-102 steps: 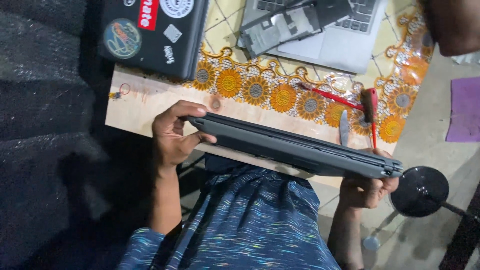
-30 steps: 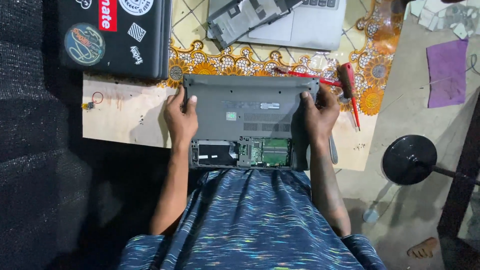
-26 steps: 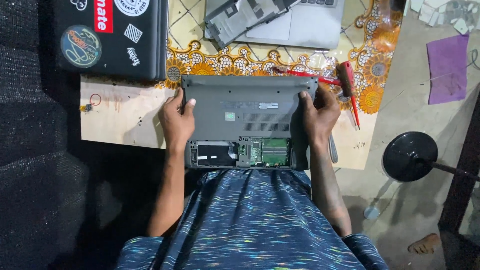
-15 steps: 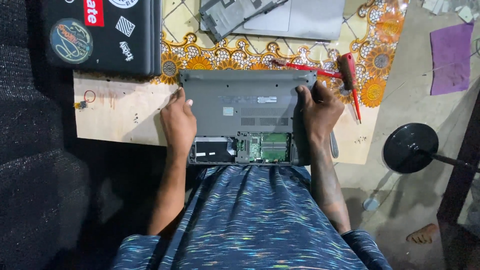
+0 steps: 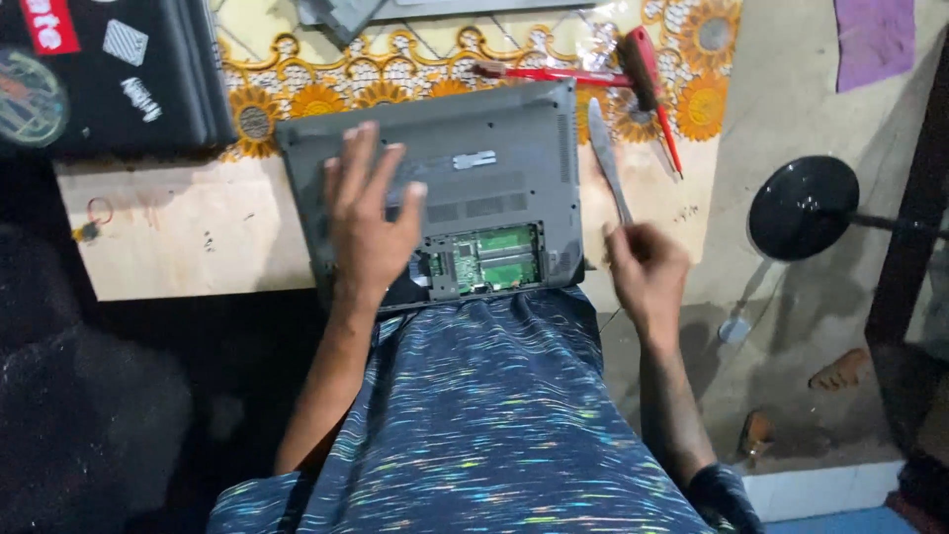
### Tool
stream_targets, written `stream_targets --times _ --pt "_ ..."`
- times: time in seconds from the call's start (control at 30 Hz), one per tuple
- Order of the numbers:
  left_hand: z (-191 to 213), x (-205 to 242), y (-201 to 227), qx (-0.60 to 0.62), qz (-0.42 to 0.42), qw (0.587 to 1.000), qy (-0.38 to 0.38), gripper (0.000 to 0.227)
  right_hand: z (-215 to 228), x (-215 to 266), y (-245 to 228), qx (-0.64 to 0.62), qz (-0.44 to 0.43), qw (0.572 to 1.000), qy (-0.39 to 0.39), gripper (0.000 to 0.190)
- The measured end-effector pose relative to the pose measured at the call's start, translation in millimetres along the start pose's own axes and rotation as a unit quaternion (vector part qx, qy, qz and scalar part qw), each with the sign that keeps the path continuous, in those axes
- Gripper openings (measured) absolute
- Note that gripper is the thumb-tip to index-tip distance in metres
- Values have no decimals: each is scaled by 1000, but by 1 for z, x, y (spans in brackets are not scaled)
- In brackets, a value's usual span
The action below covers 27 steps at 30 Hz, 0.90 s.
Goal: The person assembles a laptop by placing the hard drive into the chassis and connecting internal cables. They then attach the bottom cover, repeatedly checking the fit and alignment before using a flathead screwdriver to pry and snap the cover into place.
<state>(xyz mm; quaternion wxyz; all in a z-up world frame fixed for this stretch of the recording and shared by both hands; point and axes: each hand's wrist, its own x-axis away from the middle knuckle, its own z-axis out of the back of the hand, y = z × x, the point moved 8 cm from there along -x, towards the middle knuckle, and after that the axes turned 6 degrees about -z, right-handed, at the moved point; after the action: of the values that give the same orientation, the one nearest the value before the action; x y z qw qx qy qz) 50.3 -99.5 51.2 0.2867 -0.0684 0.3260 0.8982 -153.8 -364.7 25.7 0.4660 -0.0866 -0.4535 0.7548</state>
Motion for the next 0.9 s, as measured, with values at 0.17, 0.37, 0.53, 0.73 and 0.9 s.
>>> stream_targets --times 0.17,0.37,0.53,0.73,0.9 --pt "-79 -14 75 99 -46 971 -212 73 -37 41 77 -35 -209 966 -150 25" --pt "-127 5 70 -87 -70 936 -334 123 -42 50 68 -241 -277 920 -137 18" --pt "-128 2 71 -73 -42 935 -346 125 -45 51 82 -218 -292 924 -115 24" --pt "-123 -5 77 -77 -31 932 -352 120 -30 40 48 -112 -246 951 -151 25" --pt "-119 -9 83 -68 -39 933 -351 107 -23 39 17 96 -74 983 -136 46"
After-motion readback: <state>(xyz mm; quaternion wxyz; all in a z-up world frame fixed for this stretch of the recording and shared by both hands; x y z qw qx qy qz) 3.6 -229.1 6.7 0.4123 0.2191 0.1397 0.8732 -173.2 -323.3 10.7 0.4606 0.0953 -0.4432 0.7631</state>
